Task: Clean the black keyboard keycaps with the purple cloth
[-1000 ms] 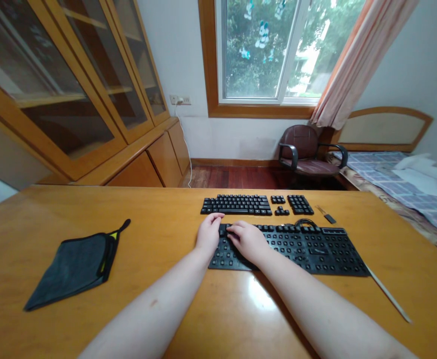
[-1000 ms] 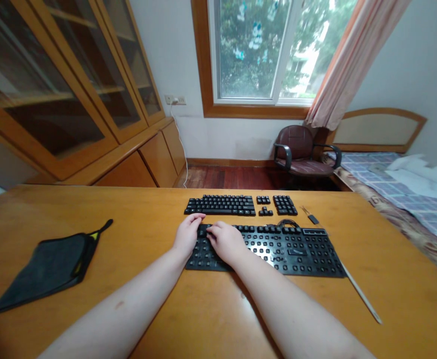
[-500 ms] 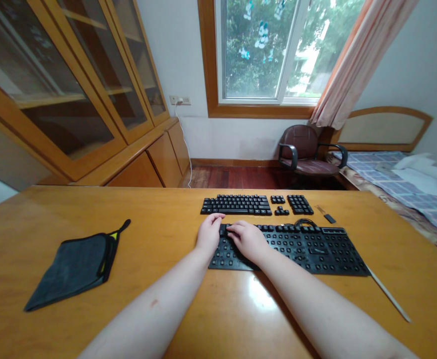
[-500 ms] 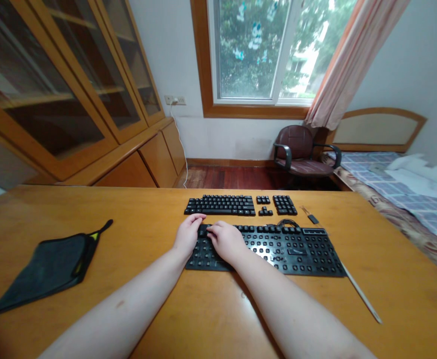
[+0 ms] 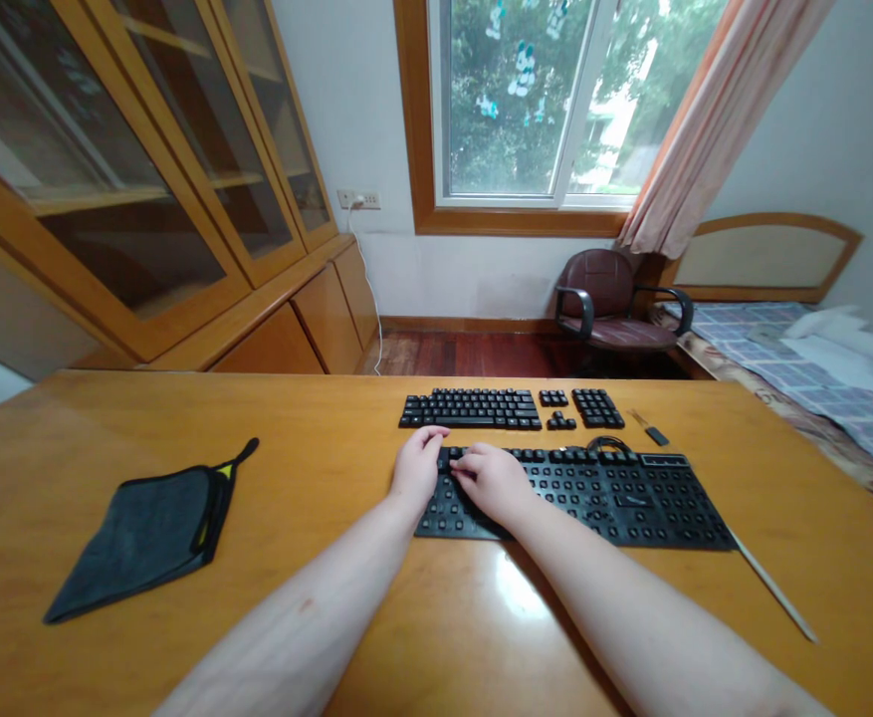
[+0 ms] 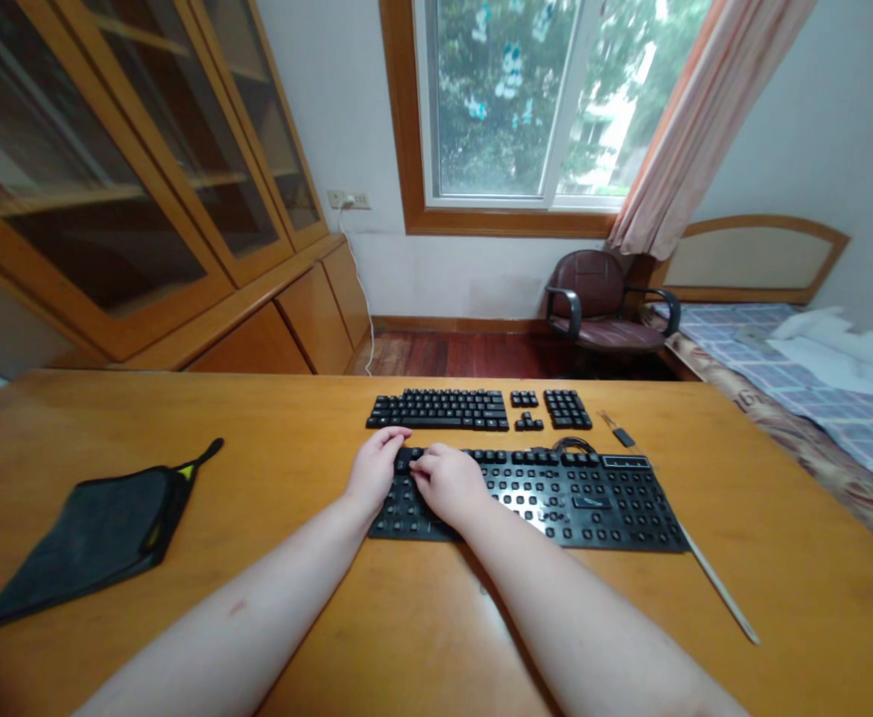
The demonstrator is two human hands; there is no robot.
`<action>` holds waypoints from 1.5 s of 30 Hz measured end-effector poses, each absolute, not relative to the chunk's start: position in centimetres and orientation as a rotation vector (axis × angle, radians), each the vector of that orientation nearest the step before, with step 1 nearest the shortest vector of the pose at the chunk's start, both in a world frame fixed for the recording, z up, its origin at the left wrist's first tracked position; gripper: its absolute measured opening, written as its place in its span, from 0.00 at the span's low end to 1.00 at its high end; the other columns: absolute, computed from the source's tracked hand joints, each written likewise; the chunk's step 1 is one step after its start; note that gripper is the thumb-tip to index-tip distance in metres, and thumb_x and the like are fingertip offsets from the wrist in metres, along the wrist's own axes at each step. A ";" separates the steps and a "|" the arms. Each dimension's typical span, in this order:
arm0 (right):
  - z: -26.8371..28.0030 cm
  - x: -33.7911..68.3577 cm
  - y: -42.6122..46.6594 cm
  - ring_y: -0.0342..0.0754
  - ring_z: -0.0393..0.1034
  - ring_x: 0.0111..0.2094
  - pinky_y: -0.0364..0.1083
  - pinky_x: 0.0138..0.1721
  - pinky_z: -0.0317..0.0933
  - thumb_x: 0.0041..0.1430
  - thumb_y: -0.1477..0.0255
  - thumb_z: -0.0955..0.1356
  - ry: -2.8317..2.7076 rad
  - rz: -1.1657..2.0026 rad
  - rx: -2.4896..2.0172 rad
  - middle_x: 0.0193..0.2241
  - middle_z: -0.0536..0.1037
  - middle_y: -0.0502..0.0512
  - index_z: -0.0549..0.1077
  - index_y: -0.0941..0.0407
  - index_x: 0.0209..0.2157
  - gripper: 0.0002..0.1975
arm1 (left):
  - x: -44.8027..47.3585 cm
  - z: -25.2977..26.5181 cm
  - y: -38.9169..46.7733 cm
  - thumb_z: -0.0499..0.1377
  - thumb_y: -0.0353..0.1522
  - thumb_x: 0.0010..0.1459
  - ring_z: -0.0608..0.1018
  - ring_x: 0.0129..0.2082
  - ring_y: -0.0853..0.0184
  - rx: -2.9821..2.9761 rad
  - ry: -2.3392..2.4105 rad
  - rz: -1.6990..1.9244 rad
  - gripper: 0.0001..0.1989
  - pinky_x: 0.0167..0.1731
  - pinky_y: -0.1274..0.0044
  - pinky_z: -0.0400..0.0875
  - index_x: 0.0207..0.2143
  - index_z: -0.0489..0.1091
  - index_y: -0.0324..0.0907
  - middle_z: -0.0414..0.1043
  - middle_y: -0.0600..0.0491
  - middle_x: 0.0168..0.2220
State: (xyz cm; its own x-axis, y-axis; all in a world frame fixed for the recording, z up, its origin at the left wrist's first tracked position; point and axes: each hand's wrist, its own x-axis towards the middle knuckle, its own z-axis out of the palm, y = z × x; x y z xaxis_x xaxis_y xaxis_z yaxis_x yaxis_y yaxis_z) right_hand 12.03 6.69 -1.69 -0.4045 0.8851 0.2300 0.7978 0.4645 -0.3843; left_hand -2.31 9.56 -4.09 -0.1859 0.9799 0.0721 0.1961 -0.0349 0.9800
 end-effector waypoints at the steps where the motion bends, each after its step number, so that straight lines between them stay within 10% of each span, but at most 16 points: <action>1: -1.5 12.0 6.6 0.45 0.70 0.33 0.41 0.36 0.60 0.59 0.67 0.62 -2.325 0.301 -1.422 0.32 0.77 0.52 0.77 0.51 0.35 0.12 | -2.3 -4.2 9.6 0.52 0.33 0.52 0.74 0.40 0.63 1.299 1.469 1.298 0.10 0.45 0.72 0.65 0.31 0.72 0.42 0.75 0.52 0.35; 28: -0.7 11.8 5.8 0.45 0.70 0.31 0.41 0.35 0.58 0.62 0.66 0.58 -2.356 0.206 -1.385 0.28 0.77 0.54 0.75 0.56 0.29 0.17 | -3.7 -1.5 9.7 0.50 0.36 0.56 0.73 0.44 0.65 1.246 1.536 1.675 0.13 0.48 0.75 0.64 0.40 0.67 0.41 0.73 0.50 0.41; 45: -1.2 11.7 5.9 0.45 0.71 0.32 0.41 0.36 0.59 0.61 0.67 0.59 -2.323 0.227 -1.352 0.29 0.78 0.53 0.75 0.54 0.32 0.14 | -6.7 -0.6 26.7 0.62 0.35 0.40 0.76 0.35 0.61 1.944 1.663 0.418 0.07 0.40 0.76 0.66 0.26 0.77 0.45 0.78 0.52 0.30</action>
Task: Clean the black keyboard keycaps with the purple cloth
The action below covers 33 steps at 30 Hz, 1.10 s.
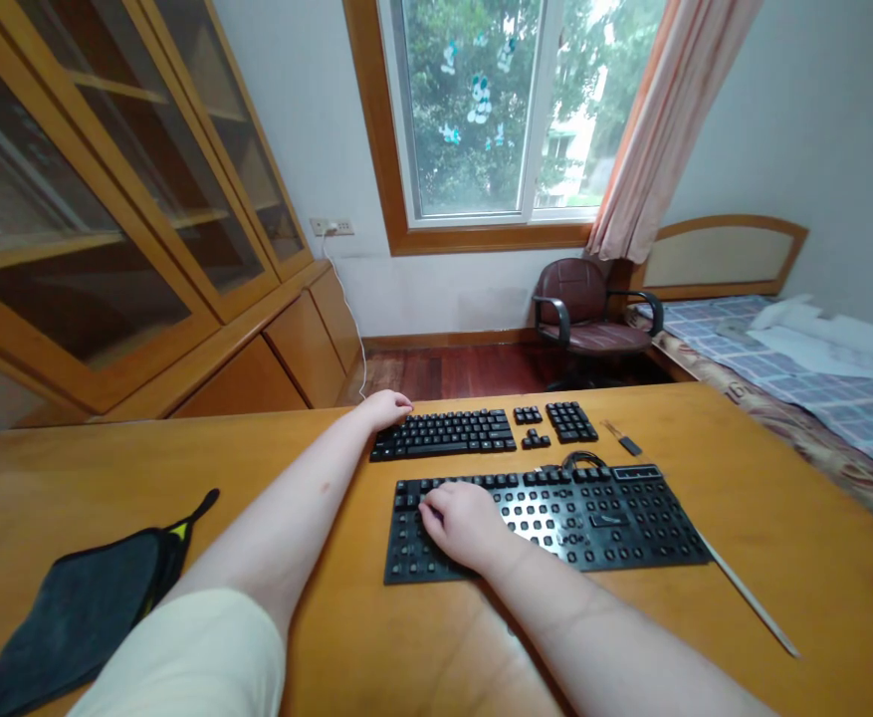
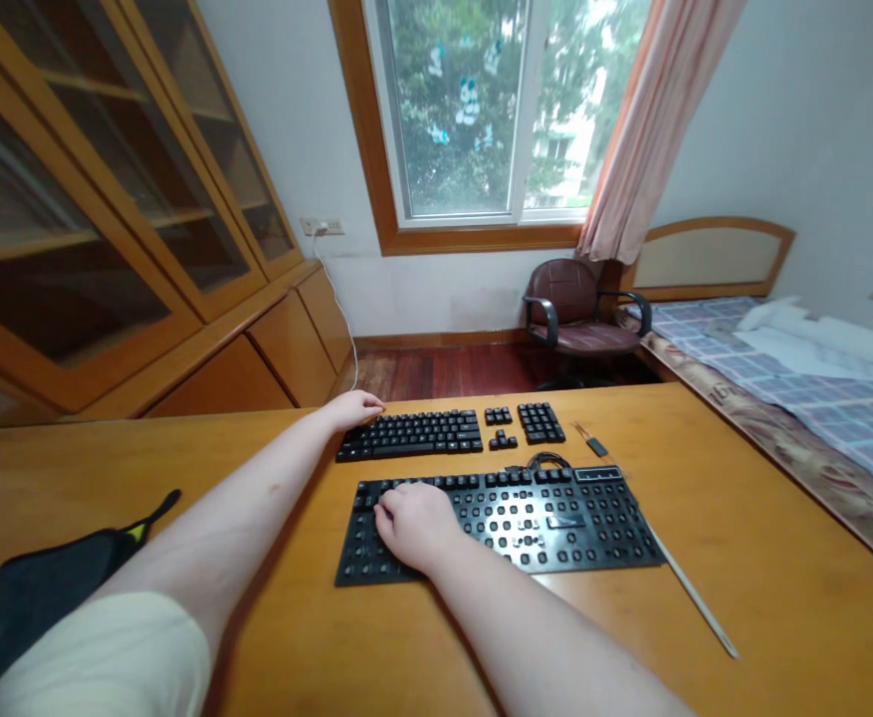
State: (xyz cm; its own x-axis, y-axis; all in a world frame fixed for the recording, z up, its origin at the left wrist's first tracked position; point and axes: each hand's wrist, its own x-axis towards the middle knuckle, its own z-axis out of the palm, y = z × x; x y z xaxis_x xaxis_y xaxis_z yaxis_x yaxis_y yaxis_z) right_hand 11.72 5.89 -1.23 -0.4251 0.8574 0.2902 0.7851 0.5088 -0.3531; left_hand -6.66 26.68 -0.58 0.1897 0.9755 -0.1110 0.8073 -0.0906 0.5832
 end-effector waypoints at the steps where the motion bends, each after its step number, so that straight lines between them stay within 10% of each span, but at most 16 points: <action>1: -1.3 11.7 5.9 0.45 0.71 0.32 0.41 0.36 0.59 0.61 0.67 0.59 -2.323 0.232 -1.355 0.29 0.78 0.53 0.75 0.54 0.32 0.14 | -6.8 -0.5 26.9 0.62 0.36 0.40 0.76 0.35 0.62 1.961 1.641 0.385 0.08 0.40 0.77 0.66 0.26 0.77 0.45 0.78 0.52 0.30; 33: -1.3 11.7 6.0 0.45 0.71 0.32 0.41 0.35 0.59 0.60 0.68 0.60 -2.309 0.260 -1.360 0.29 0.77 0.52 0.75 0.54 0.31 0.13 | -7.1 -1.4 26.5 0.63 0.32 0.39 0.74 0.25 0.64 2.019 1.657 0.381 0.03 0.31 0.76 0.65 0.19 0.73 0.42 0.74 0.53 0.21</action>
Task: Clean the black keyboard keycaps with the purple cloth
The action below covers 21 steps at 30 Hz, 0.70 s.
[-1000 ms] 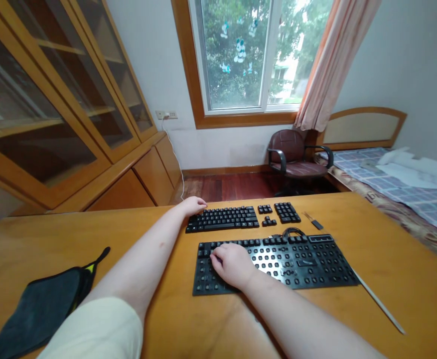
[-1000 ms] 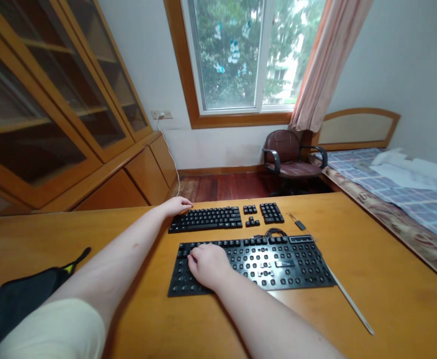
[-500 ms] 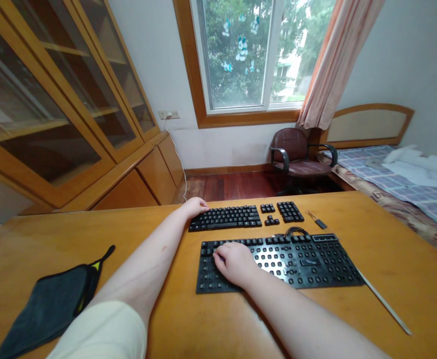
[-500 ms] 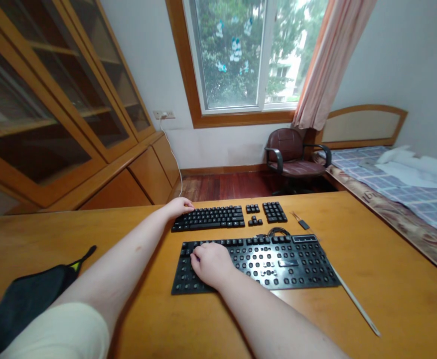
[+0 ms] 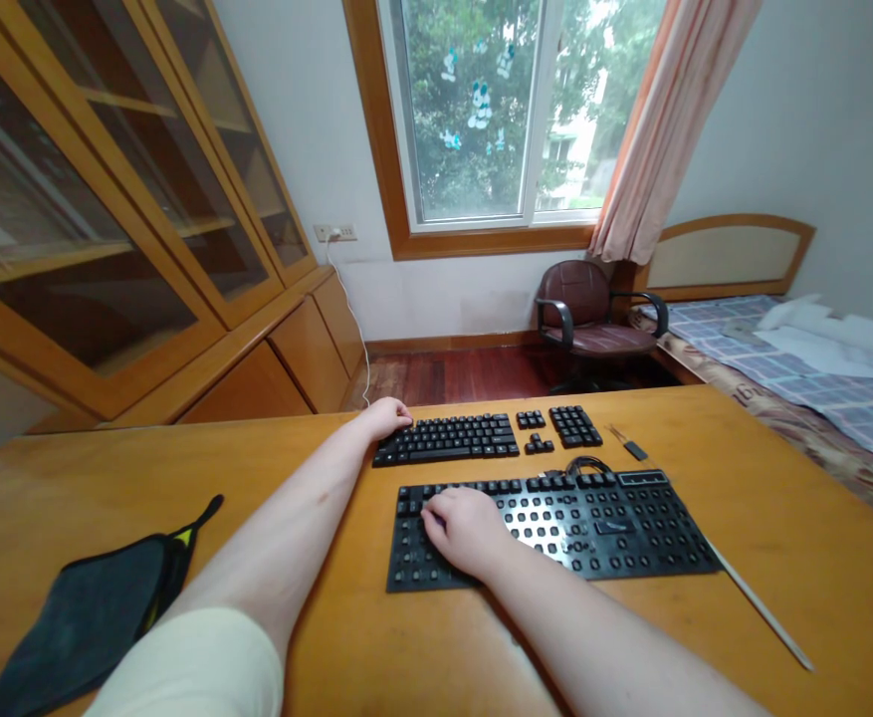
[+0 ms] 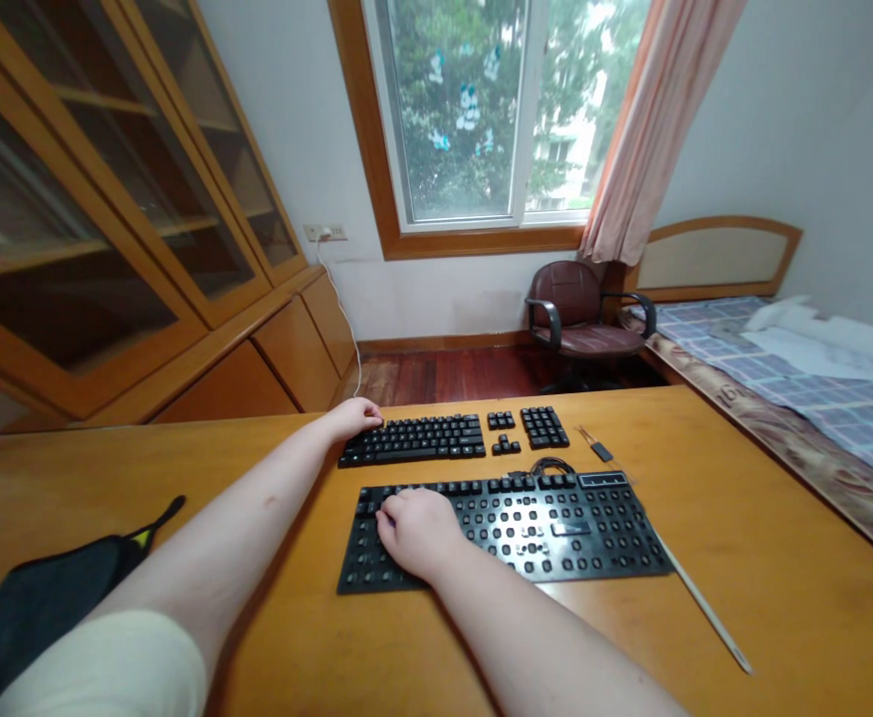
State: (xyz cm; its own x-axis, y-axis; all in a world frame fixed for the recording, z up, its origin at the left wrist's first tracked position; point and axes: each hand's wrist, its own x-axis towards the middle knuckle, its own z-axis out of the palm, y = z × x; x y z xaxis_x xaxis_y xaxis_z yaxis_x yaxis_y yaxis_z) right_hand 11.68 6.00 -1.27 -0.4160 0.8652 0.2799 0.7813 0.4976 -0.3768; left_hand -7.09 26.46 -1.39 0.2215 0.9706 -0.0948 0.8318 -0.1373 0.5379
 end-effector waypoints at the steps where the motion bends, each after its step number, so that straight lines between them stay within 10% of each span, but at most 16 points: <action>1: -1.2 11.7 6.0 0.45 0.71 0.32 0.41 0.36 0.59 0.60 0.68 0.60 -2.311 0.261 -1.360 0.29 0.78 0.52 0.75 0.54 0.32 0.13 | -7.2 -1.4 26.5 0.63 0.31 0.38 0.74 0.25 0.64 2.002 1.669 0.415 0.02 0.31 0.76 0.65 0.19 0.73 0.42 0.73 0.53 0.20; 21: -0.3 11.8 5.8 0.46 0.68 0.30 0.43 0.31 0.54 0.56 0.63 0.63 -2.301 0.330 -1.374 0.28 0.75 0.52 0.69 0.55 0.30 0.10 | -2.7 -1.2 7.5 0.56 0.39 0.52 0.72 0.30 0.69 1.247 1.424 1.441 0.17 0.32 0.77 0.68 0.41 0.70 0.40 0.72 0.50 0.36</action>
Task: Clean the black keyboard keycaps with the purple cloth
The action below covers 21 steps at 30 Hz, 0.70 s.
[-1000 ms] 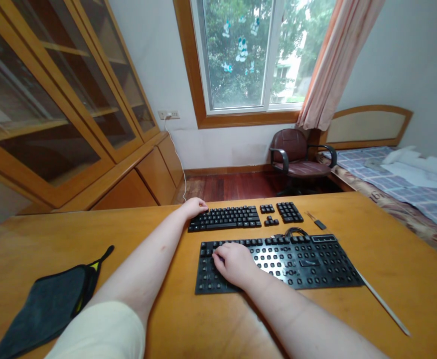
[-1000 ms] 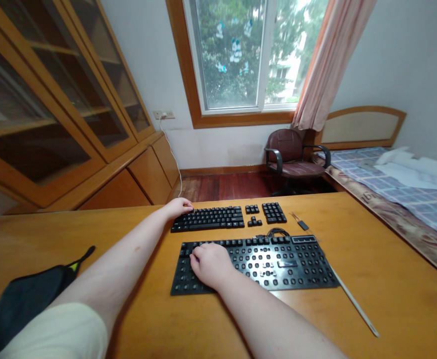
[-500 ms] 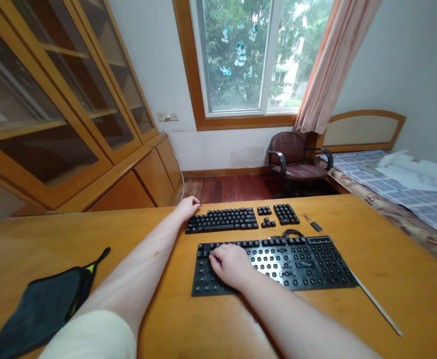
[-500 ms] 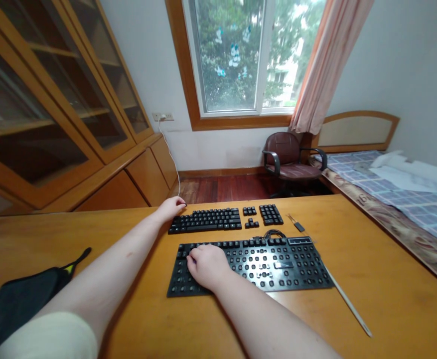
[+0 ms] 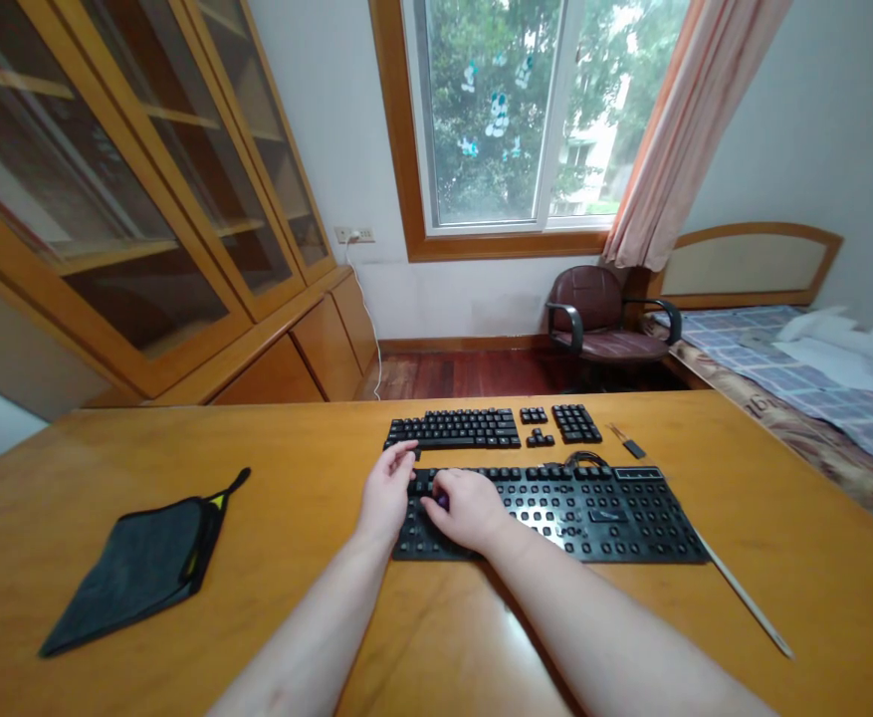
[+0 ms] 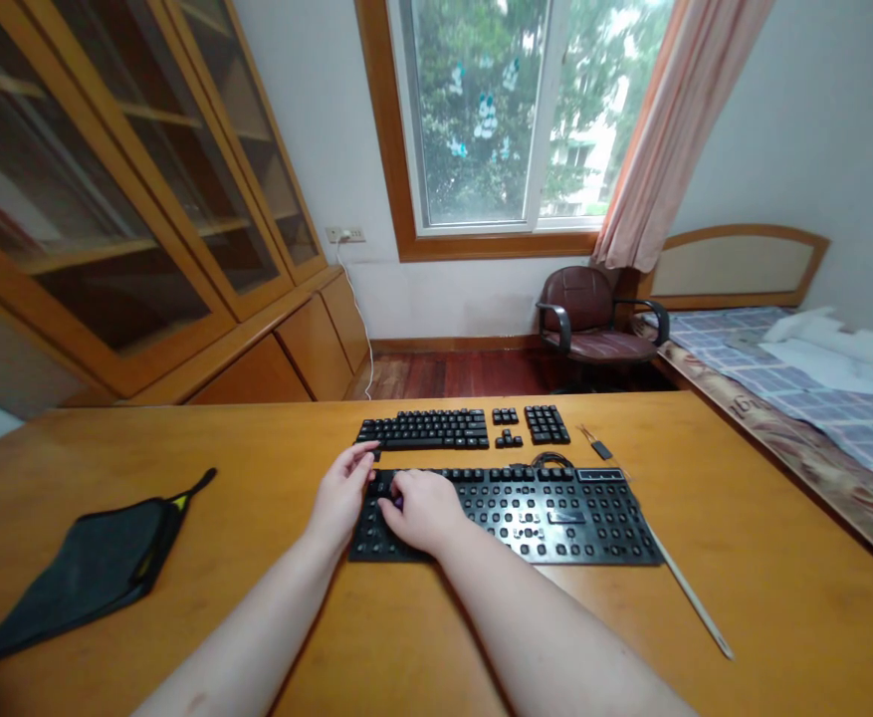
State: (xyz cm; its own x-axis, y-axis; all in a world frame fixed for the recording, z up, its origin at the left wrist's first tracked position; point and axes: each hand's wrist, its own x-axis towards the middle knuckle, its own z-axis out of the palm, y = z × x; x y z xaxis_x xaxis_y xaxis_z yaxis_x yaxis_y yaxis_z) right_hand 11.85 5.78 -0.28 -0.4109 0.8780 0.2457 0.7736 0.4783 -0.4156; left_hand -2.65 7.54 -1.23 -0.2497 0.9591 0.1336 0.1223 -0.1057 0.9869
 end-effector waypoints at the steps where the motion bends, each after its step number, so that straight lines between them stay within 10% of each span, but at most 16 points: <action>1: -0.2 11.9 5.7 0.46 0.67 0.30 0.43 0.31 0.54 0.55 0.64 0.64 -2.301 0.337 -1.372 0.28 0.74 0.52 0.69 0.55 0.29 0.09 | -2.4 -1.4 6.5 0.55 0.40 0.53 0.72 0.28 0.70 1.224 1.449 1.436 0.17 0.32 0.77 0.68 0.42 0.70 0.40 0.72 0.51 0.34; 7: -0.2 11.9 5.7 0.45 0.65 0.29 0.43 0.30 0.52 0.52 0.72 0.65 -2.287 0.344 -1.335 0.27 0.72 0.51 0.67 0.55 0.30 0.02 | -2.2 -2.1 4.3 0.55 0.40 0.54 0.72 0.42 0.64 1.338 1.486 1.497 0.14 0.46 0.72 0.64 0.39 0.73 0.42 0.72 0.49 0.41; 14: -0.4 11.9 6.0 0.44 0.64 0.27 0.42 0.29 0.51 0.55 0.68 0.65 -2.225 0.363 -1.302 0.26 0.72 0.50 0.66 0.55 0.29 0.05 | -2.0 -2.5 5.9 0.62 0.43 0.47 0.72 0.24 0.73 0.770 1.067 1.597 0.17 0.40 0.73 0.71 0.35 0.69 0.39 0.64 0.60 0.17; 21: -0.4 12.1 5.9 0.44 0.64 0.27 0.42 0.28 0.52 0.55 0.68 0.65 -2.182 0.399 -1.267 0.26 0.72 0.50 0.67 0.55 0.29 0.05 | -1.7 -2.1 5.9 0.64 0.41 0.45 0.70 0.21 0.77 0.593 0.954 1.544 0.18 0.39 0.76 0.72 0.33 0.67 0.39 0.66 0.60 0.18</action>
State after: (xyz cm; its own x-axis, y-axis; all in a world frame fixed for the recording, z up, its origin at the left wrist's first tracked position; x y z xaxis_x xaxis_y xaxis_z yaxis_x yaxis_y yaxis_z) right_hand 12.06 5.94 -0.44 -0.3815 0.8630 0.3312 0.6898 0.5043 -0.5195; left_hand -1.73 5.90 -2.09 -0.2031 0.9696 -0.1365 -0.5560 0.0006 0.8312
